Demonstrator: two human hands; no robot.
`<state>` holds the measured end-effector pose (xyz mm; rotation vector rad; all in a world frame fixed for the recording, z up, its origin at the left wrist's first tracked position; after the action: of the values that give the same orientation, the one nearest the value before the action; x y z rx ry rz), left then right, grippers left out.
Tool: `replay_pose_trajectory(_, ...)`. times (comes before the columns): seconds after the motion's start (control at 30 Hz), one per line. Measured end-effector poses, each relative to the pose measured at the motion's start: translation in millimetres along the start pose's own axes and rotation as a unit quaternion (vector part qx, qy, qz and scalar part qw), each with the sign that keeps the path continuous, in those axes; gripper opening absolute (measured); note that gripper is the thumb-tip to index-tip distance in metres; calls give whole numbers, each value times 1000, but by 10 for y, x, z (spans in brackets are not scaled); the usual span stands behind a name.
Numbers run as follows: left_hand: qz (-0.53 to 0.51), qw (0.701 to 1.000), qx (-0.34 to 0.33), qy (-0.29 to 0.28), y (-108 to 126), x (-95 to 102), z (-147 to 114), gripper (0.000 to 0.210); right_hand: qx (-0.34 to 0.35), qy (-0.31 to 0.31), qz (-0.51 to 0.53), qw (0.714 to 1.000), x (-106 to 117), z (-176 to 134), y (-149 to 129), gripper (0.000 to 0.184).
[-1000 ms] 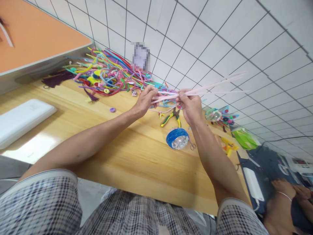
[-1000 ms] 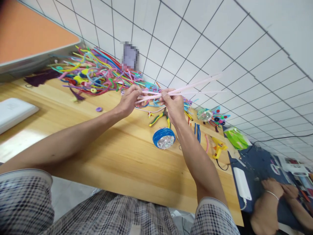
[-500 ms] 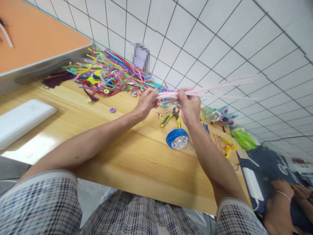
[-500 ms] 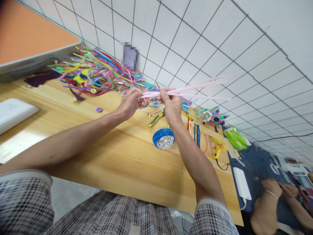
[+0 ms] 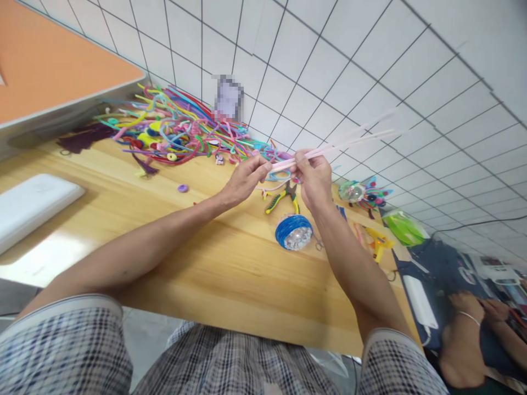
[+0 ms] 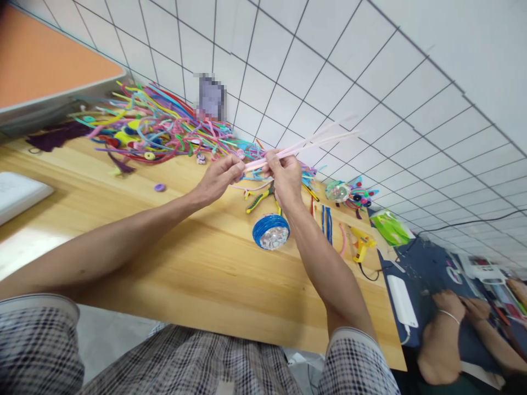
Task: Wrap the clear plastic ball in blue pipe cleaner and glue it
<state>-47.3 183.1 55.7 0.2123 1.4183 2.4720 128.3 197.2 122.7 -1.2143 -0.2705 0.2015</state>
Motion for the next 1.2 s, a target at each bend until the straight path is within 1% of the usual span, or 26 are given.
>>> replay_pose_trajectory(0.1, -54, 998, 16, -19, -28, -6, 33, 57, -2, -15, 4, 1000, 16, 27, -19, 59)
replay_pose_trajectory(0.27, -127, 990, 51, -44, -17, -55, 43, 62, -3, -28, -12, 1000, 103, 68, -125, 58)
replay_pose_trajectory(0.33, -141, 987, 61, -51, 12, -75, 33, 65, -4, -23, -18, 1000, 137, 79, -157, 58)
replay_pose_trajectory(0.43, -146, 983, 79, -80, 59, -124, 13, 67, -8, -22, -22, 999, 159, 90, -169, 57)
replay_pose_trajectory(0.57, -140, 978, 98, -119, 86, -173, -10, 69, -7, -27, 6, 1000, 179, 98, -139, 58)
replay_pose_trajectory(0.67, -122, 981, 95, -116, 77, -153, -10, 68, 2, -4, 36, 999, 231, 96, -110, 57)
replay_pose_trajectory(0.77, -113, 984, 83, -107, 62, -130, -7, 68, -13, 7, 53, 998, 243, 79, -69, 55)
replay_pose_trajectory(0.83, -116, 984, 81, -104, 48, -132, -11, 68, -39, -18, 58, 997, 186, 59, -40, 56)
replay_pose_trajectory(0.9, -123, 983, 88, -99, 31, -147, -16, 67, -66, -58, 52, 995, 92, 29, -15, 58)
replay_pose_trajectory(0.97, -138, 982, 101, -84, 15, -162, -12, 66, -79, -85, 44, 992, 4, -4, -4, 59)
replay_pose_trajectory(1.03, -174, 975, 129, -37, -20, -149, -3, 65, -71, -84, 40, 993, -55, -31, -9, 58)
replay_pose_trajectory(1.13, -257, 946, 188, 58, -101, -105, -1, 69, -51, -72, 24, 996, -124, -60, -15, 56)
replay_pose_trajectory(1.2, -300, 926, 207, 96, -129, -87, -2, 74, -42, -71, 5, 997, -174, -79, -9, 55)
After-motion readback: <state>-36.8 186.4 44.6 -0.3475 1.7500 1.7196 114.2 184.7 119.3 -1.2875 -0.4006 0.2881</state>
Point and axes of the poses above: each hand's wrist, its own z-axis towards the middle knuckle, its own x-axis out of the back of the hand, y = z × x, the point moved 6 cm from there along z, towards the middle knuckle, and after that the axes turned 13 degrees about -y, right-handed, at the moved point
